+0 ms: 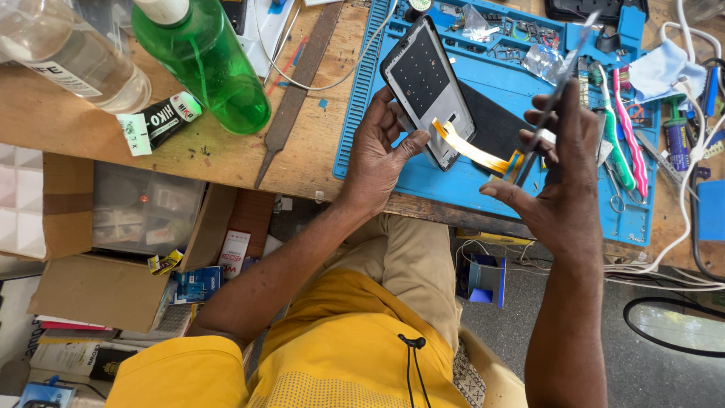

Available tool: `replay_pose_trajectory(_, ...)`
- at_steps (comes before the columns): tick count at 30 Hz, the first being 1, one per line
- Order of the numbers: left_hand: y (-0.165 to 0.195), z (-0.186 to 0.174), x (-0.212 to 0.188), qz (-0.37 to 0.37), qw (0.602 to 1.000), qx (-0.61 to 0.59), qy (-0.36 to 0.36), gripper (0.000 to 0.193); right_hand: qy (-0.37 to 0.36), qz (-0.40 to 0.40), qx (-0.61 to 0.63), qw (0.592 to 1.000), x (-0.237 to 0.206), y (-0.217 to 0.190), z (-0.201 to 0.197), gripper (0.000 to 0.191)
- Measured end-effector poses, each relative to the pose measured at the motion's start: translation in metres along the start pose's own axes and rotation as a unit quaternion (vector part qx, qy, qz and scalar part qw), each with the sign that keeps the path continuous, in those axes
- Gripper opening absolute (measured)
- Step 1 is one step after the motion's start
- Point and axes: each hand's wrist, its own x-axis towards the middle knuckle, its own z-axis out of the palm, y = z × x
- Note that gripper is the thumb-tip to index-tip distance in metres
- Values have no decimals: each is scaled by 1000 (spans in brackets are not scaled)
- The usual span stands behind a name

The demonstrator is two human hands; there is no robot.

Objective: The person unpacks a new screen assembly and places it on the workbench. They then use a metal spudger to pry and separate the old screen from the phone chassis, disconnecting internal connectors. Finally, they align and connect the new screen assembly to the phone's internal ribbon cable.

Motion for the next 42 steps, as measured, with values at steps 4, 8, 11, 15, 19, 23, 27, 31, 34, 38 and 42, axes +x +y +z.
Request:
replay_pose_trajectory(4, 1, 0, -1, -13, 1000, -1, 4, 70, 18, -15, -13, 1000, 0, 2, -4, 126)
replay_pose_trajectory(8, 2, 1, -1, -26, 999, -16, 17, 68, 17, -32, -70, 997, 0, 5, -7, 122)
replay_pose_trajectory(11, 3, 2, -1, -30, 999, -26, 21, 68, 14, -39, -99, 994, 0, 6, -8, 120)
replay_pose_trajectory(15, 4, 3, -1, -14, 999, -42, 5, 70, 24, -78, -164, 983, 1, 3, -12, 121)
replay_pose_trajectory(19, 5, 4, 0, -40, 998, -53, 15, 75, 19, -61, -135, 989, 2, 1, -11, 120)
replay_pose_trajectory(23, 8, 4, -1, -43, 998, -52, 1, 84, 28, -39, -81, 996, 0, 1, -8, 118)
replay_pose_trajectory(27, 9, 3, 0, -50, 999, -14, -17, 91, 42, -20, -46, 998, -5, 4, -4, 120)
replay_pose_trajectory(31, 10, 1, 0, -58, 997, -8, -48, 92, 61, 15, -7, 998, -16, 9, -1, 124)
replay_pose_trajectory(34, 12, 0, 0, -74, 994, -21, -73, 94, 79, 48, 34, 995, -26, 14, 2, 125)
replay_pose_trajectory(38, 16, -3, 1, -105, 988, -27, -107, 91, 109, 88, 124, 982, -36, 19, 7, 123)
replay_pose_trajectory(42, 15, 2, 7, -103, 989, 16, -102, 91, 131, 116, 182, 968, -39, 18, 9, 120)
